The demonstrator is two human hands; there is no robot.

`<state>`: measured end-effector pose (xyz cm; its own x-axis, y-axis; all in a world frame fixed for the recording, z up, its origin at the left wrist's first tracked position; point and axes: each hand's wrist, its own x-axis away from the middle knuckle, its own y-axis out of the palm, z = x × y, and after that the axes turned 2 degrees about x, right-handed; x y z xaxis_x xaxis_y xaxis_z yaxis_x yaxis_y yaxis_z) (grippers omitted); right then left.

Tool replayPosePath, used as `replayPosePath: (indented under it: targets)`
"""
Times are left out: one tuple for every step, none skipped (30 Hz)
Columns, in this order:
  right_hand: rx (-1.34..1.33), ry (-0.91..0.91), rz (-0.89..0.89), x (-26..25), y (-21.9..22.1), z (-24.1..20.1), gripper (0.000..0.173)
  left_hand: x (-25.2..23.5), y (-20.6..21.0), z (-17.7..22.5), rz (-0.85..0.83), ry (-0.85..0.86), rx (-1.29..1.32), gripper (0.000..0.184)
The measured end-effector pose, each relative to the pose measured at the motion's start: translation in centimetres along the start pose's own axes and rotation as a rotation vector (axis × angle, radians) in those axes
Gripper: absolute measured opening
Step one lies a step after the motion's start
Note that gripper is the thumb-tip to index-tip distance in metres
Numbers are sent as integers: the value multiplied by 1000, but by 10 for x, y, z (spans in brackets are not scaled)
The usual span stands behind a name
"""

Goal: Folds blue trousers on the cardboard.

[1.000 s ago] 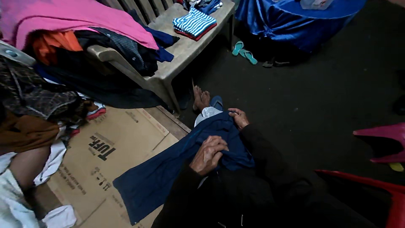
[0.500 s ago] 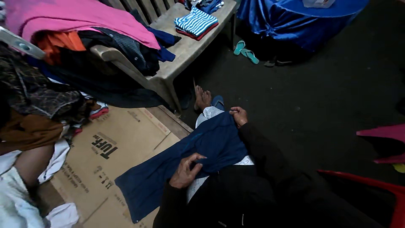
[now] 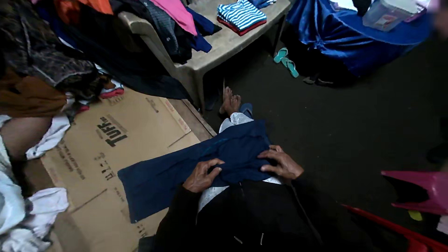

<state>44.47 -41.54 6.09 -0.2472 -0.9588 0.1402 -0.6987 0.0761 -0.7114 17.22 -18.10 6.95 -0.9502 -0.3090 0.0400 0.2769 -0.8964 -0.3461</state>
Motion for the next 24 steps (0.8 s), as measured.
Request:
replayPosePath:
  targets:
    - [49,27,-44,5,1,-6,44,-2,4,2,34,22,17,27]
    - [84,46,-34,8,3,-9,39,-5,7,6,72,46,37,28]
    - [102,59,16,10,4,-10,33,-8,9,11,105,69,55,28]
    - [109,65,78,11,3,-11,27,-11,10,16,132,90,69,28]
    - [115,63,131,10,-2,-11,25,-14,9,20,151,114,73,28]
    - [116,61,159,9,-10,-11,24,-16,9,21,166,141,71,28]
    - [121,65,163,9,-19,-13,24,-18,8,21,178,168,63,28]
    - [146,85,145,10,-29,-15,25,-19,8,21,187,188,43,27]
    - [201,129,118,10,-40,-18,25,-21,8,21,189,202,18,28]
    - [275,188,96,11,-50,-21,24,-22,9,22,184,212,-4,29]
    - [353,250,97,12,-58,-25,23,-23,11,23,165,218,-16,29]
    - [415,294,140,14,-65,-28,23,-24,14,26,141,219,-25,29]
    - [461,302,230,15,-71,-30,23,-26,20,28,115,215,-31,28]
    - [497,282,345,16,-76,-33,23,-28,26,32,88,196,-37,27]
    - [516,253,470,15,-82,-38,25,-30,33,34,67,174,-46,27]
    - [527,213,604,11,-86,-46,26,-32,40,36,46,148,-61,29]
    - [515,169,727,3,-89,-55,27,-33,46,36,32,132,-87,31]
    - [493,110,837,-8,-91,-65,27,-34,50,35,28,132,-122,32]
    - [462,31,924,-22,-92,-77,26,-35,54,33,26,145,-162,32]
    - [427,-61,976,-36,-89,-89,24,-36,57,32,16,157,-199,32]
    - [399,-155,988,-49,-84,-104,26,-37,59,32,-5,159,-233,31]
    - [375,-251,963,-62,-74,-122,27,-37,60,33,-25,149,-263,30]
    - [355,-354,912,-74,-60,-142,27,-35,61,33,-28,144,-290,30]
    - [331,-469,845,-84,-41,-162,26,-31,62,33,-8,145,-317,29]
